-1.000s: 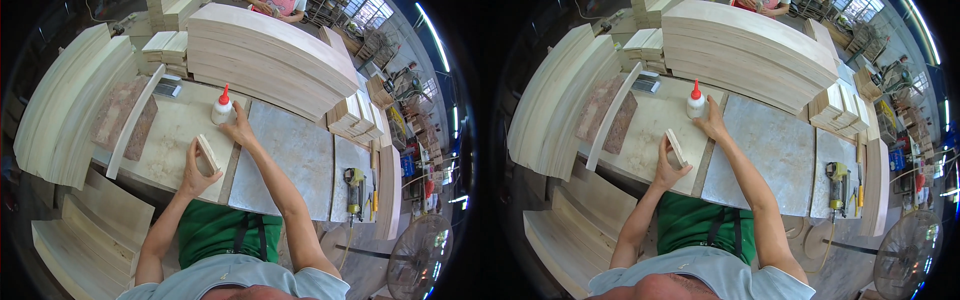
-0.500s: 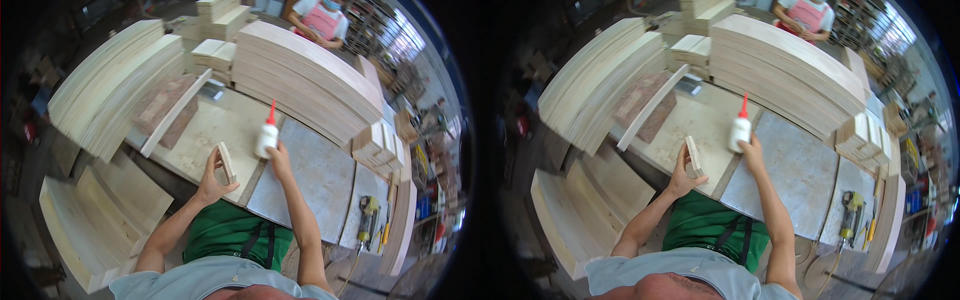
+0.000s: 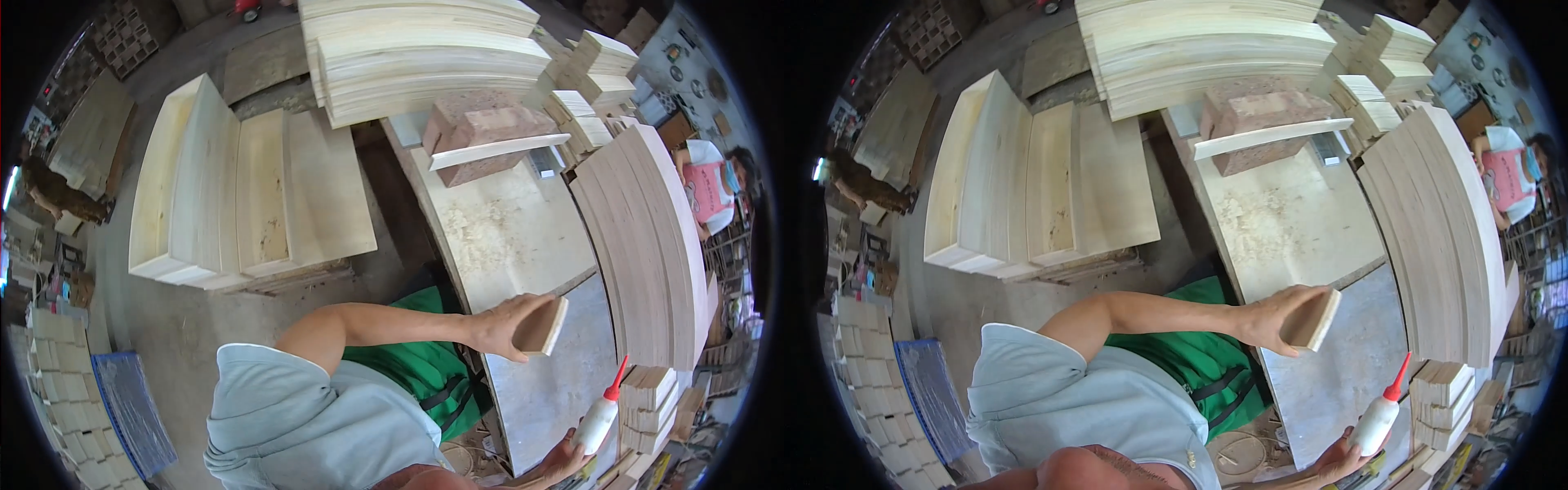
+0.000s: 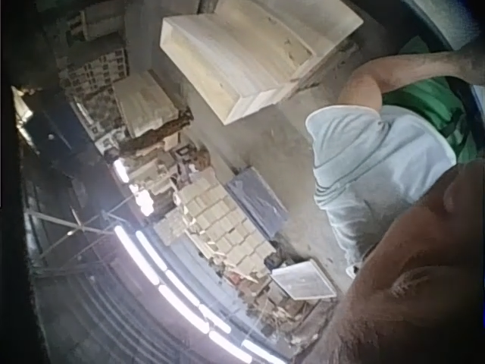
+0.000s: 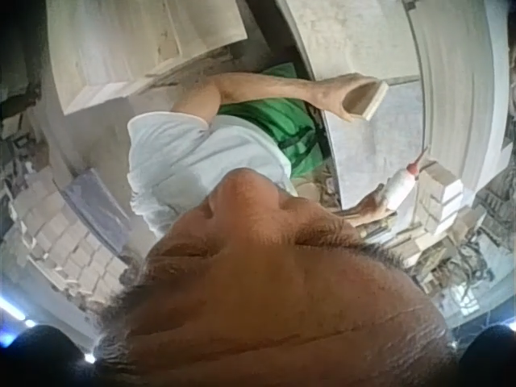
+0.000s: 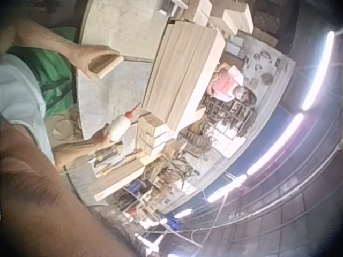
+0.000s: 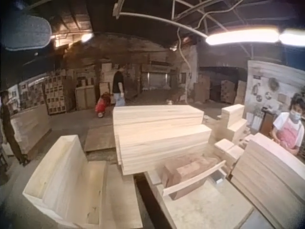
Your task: Assembling wooden boxes by applying glue to the edges and securing them with a pneumatic nail gun.
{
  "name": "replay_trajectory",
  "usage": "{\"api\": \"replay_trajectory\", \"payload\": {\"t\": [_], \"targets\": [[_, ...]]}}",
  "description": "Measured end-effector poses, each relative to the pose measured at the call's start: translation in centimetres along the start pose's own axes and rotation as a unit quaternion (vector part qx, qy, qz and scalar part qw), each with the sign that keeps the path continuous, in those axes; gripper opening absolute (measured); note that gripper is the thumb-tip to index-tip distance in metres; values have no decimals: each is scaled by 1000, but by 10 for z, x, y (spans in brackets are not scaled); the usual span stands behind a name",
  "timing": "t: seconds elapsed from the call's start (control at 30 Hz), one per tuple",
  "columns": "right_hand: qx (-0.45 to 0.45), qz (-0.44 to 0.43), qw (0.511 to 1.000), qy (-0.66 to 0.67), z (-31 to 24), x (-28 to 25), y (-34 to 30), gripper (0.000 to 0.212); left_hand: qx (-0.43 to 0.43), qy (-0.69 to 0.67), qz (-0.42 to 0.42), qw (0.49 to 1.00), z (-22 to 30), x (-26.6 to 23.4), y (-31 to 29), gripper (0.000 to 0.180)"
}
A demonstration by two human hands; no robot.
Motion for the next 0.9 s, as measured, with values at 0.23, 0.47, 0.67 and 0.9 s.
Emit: {"api": "replay_trajectory", "payload": {"t": [0.23, 0.47, 0.67, 0.9], "targets": [[-11, -3, 970, 242, 5, -13, 5, 56, 6, -27, -29, 999, 4, 22, 2, 113], [-56, 20, 918, 393, -17, -14, 3, 68, 15, -26, -33, 999, -5, 36, 5, 109], [-27, 14, 953, 302, -19, 29, 8, 65, 25, -10, -86, 996, -10, 67, 15, 113], [-64, 57, 980, 178, -59, 37, 10, 66, 34, -60, -156, 985, -2, 119, 31, 110]]}}
Point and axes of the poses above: each hand's wrist, its own y-axis towards the middle knuckle, its own x-axis out of the palm, z = x × y, the point moved 10 cm from there along y, towards the middle knuckle, and after that the axes turned 9 degrees about x, right-handed, at the moved point
